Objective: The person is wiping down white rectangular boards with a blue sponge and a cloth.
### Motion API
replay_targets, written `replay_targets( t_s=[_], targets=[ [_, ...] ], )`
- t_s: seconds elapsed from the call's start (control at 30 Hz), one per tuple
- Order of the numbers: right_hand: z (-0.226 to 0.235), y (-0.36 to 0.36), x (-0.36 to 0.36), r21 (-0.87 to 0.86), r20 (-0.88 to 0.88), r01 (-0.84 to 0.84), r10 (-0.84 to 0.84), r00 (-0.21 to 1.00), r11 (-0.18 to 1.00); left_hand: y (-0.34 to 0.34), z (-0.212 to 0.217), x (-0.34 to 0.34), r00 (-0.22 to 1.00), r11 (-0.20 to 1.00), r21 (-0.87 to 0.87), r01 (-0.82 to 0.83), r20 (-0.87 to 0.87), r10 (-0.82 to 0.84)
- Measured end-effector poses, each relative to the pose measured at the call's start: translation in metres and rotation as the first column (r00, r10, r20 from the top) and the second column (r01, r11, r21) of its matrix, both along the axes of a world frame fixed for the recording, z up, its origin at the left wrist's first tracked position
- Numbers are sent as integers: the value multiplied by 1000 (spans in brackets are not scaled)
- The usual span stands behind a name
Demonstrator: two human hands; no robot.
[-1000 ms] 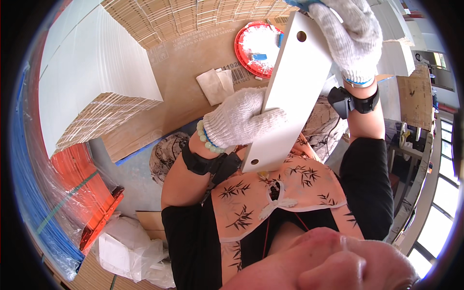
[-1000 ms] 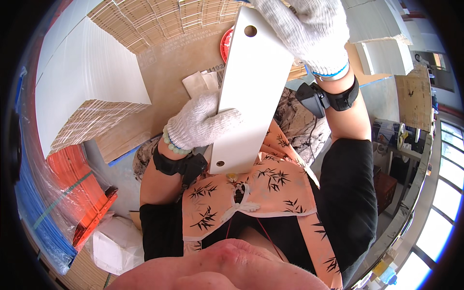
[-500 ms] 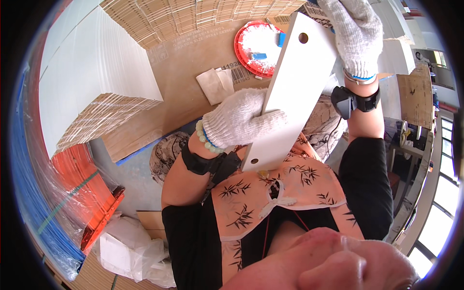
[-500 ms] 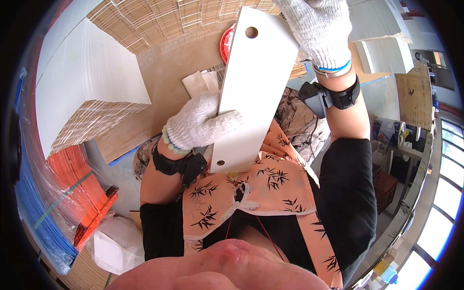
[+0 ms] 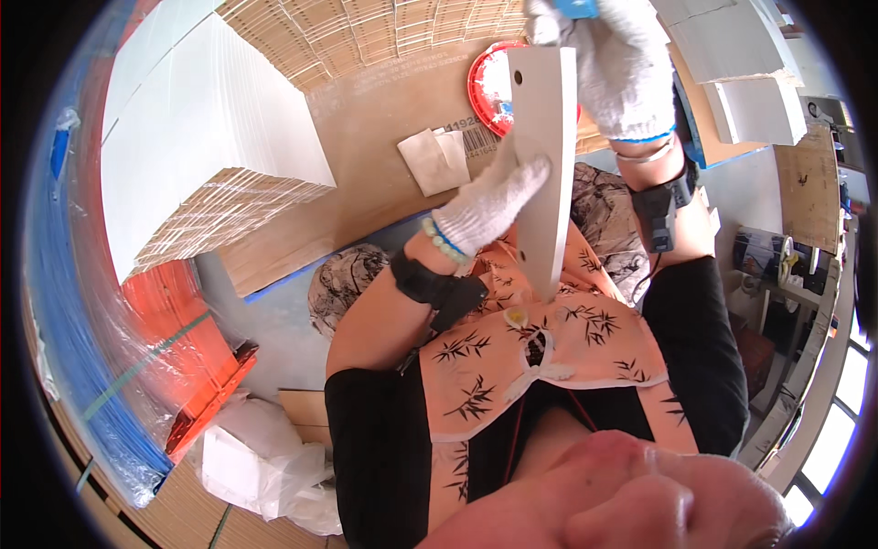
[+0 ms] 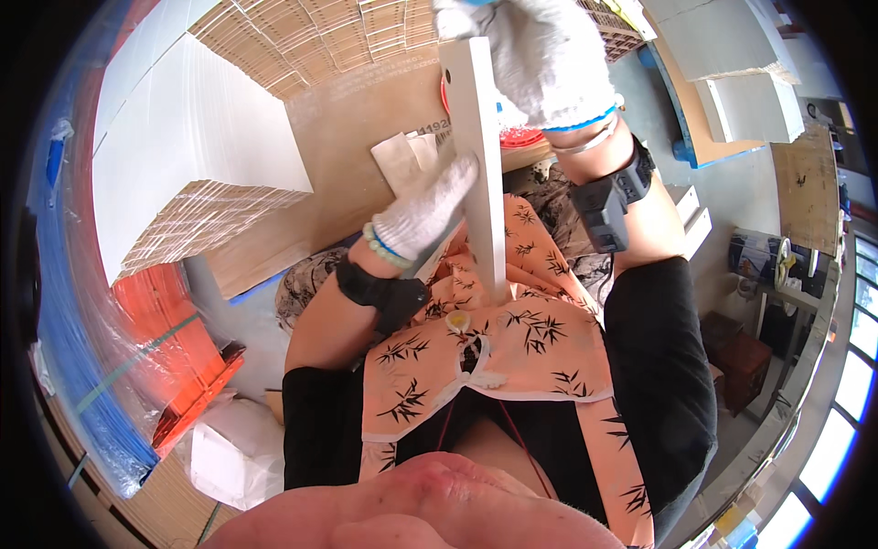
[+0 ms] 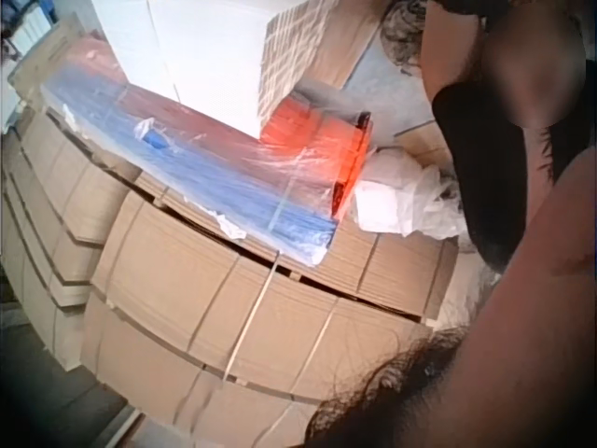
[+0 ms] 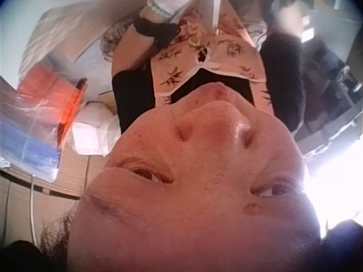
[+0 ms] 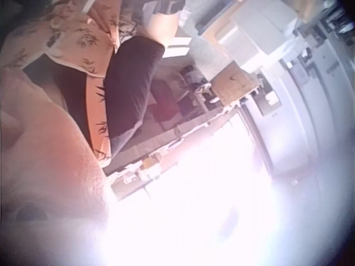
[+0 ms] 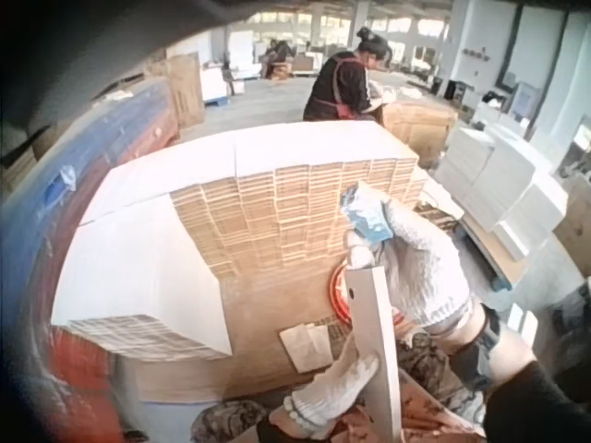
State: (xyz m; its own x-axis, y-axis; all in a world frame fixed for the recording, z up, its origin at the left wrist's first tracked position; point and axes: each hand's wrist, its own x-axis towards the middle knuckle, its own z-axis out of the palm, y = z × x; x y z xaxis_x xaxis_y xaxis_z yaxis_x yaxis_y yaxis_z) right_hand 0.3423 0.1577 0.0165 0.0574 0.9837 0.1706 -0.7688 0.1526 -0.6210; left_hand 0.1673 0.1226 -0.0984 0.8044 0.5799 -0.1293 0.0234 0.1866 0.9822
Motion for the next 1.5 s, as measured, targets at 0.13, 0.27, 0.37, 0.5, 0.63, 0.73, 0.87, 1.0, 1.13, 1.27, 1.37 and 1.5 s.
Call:
replay_targets(
  t_s=[0.13,0.27,0.37,0.5,0.63,0.73,0.87,1.0,1.13,1.27,1.37,1.5],
  targets=[
    [-4,-5,-9,-118,59,24,-17,998,993,-13,-21,8,991,977,-213,-24,123,51],
    [-23,-7,-8,-267,149,79,-40,988,960,-23,9,13,982,999,-17,39,-182,-42],
    [-13,-4,-13,-256,73,114,-98,993,960,-28,-14,17,994,971,-221,-90,47,103],
    [-8,-7,15,-49,50,221,-219,975,974,-4,-18,4,889,728,-673,133,406,212],
    [-14,-12,31,31,204,399,-397,895,916,2,8,-2,853,651,-748,131,420,311],
    [-21,-14,37,-35,216,415,-398,891,909,2,33,-5,878,805,-587,93,430,212],
    [-30,-14,40,-42,214,450,-431,876,892,2,30,-13,841,771,-604,201,510,180],
    [-16,-21,29,178,541,535,-537,647,826,0,27,-14,796,785,-556,273,589,140],
    [-11,-20,25,234,550,466,-512,660,853,-2,33,-11,850,787,-566,246,516,105],
    [-4,-20,22,321,665,335,-463,586,886,-3,26,-10,768,807,-453,379,640,-2],
    [-2,-20,18,347,642,303,-461,613,887,-6,28,-10,799,724,-561,401,601,24],
    [3,-21,16,310,663,362,-473,580,879,-10,33,-14,793,709,-588,389,606,68]
  ],
)
